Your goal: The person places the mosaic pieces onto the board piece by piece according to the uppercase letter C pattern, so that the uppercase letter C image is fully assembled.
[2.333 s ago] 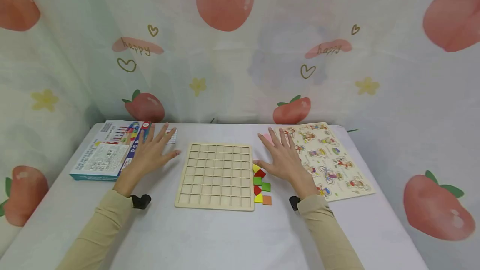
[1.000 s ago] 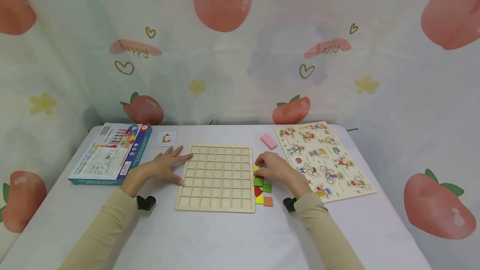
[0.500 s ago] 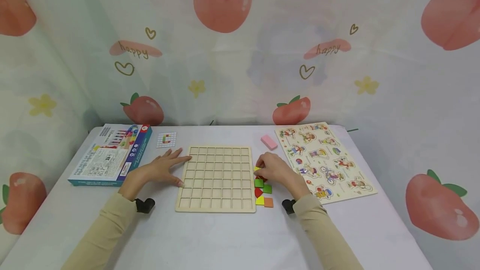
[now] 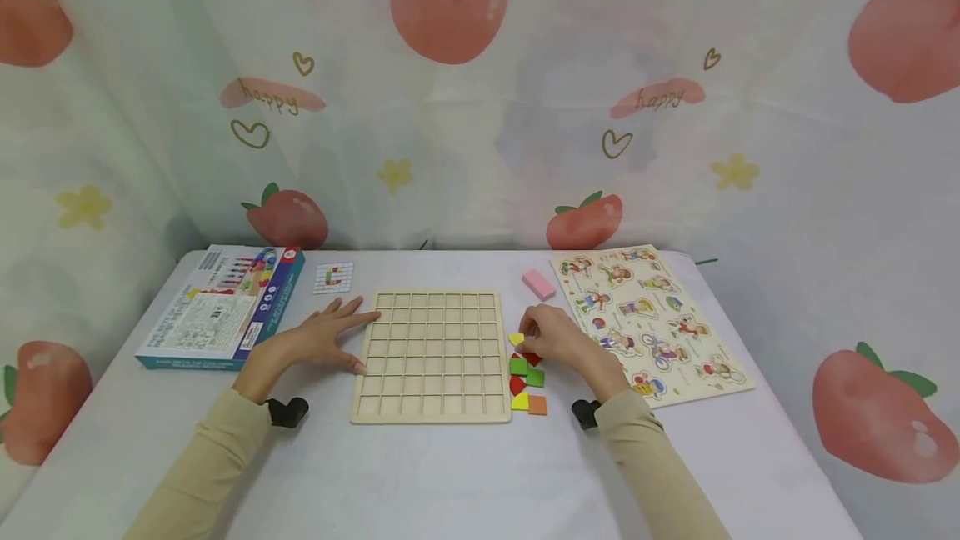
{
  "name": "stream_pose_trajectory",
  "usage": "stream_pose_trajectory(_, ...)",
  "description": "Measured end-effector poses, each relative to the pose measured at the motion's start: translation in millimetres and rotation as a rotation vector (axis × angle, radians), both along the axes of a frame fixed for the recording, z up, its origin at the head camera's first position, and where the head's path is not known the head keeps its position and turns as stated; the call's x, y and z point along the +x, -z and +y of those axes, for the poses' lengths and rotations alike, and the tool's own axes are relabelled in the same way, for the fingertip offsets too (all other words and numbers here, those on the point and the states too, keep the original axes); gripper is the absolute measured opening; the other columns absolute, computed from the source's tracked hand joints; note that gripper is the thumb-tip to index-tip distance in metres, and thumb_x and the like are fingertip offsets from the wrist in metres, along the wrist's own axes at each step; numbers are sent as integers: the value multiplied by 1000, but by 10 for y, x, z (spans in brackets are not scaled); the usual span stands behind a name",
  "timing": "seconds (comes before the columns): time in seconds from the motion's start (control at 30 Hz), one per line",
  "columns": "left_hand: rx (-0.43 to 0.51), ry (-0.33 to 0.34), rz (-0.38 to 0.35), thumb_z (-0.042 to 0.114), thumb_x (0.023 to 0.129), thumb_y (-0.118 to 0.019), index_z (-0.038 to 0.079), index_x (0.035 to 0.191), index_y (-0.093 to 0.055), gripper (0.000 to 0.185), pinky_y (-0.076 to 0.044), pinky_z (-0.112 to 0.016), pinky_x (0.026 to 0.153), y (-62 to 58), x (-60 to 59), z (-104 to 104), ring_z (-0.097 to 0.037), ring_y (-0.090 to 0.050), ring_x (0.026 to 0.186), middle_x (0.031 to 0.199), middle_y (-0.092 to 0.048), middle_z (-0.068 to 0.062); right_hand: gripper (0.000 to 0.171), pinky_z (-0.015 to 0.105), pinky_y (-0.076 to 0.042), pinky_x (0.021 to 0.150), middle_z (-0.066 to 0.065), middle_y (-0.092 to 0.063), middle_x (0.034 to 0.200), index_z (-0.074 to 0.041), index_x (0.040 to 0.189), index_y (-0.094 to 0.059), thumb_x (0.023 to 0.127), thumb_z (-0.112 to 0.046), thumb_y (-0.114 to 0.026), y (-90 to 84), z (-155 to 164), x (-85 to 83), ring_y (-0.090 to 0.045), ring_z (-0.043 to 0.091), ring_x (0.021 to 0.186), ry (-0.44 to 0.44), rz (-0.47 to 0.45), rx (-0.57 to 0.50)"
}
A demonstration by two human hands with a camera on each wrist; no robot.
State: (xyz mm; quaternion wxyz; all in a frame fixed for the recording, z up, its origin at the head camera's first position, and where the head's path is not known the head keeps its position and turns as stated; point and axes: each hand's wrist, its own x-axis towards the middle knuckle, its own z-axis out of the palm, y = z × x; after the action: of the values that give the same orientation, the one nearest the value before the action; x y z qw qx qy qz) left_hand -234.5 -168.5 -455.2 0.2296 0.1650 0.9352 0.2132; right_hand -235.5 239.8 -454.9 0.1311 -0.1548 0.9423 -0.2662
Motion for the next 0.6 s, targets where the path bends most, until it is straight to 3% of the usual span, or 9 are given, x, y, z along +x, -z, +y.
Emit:
stream_pose_trajectory(0.27,21,-8,10,44,81,-85,26,161,-37,95,1,-67,126,25,-4,-2,-45,2,159,173,-12,-15,17,26,-56,65,6,-63,88,-5,104,-63,92,-9,-76,-19,-22,-9,-60,15,68,-10,-39,-58)
stream_pose_trajectory(0.6,48,-18,20,39,81,-86,24,160,-40,92,2,-68,125,-2,16,5,-46,1,158,173,-14,-17,13,24,-52,66,4,-66,92,-8,102,-68,91,-8,-75,-17,-56,-40,-57,17,80,-21,52,-49)
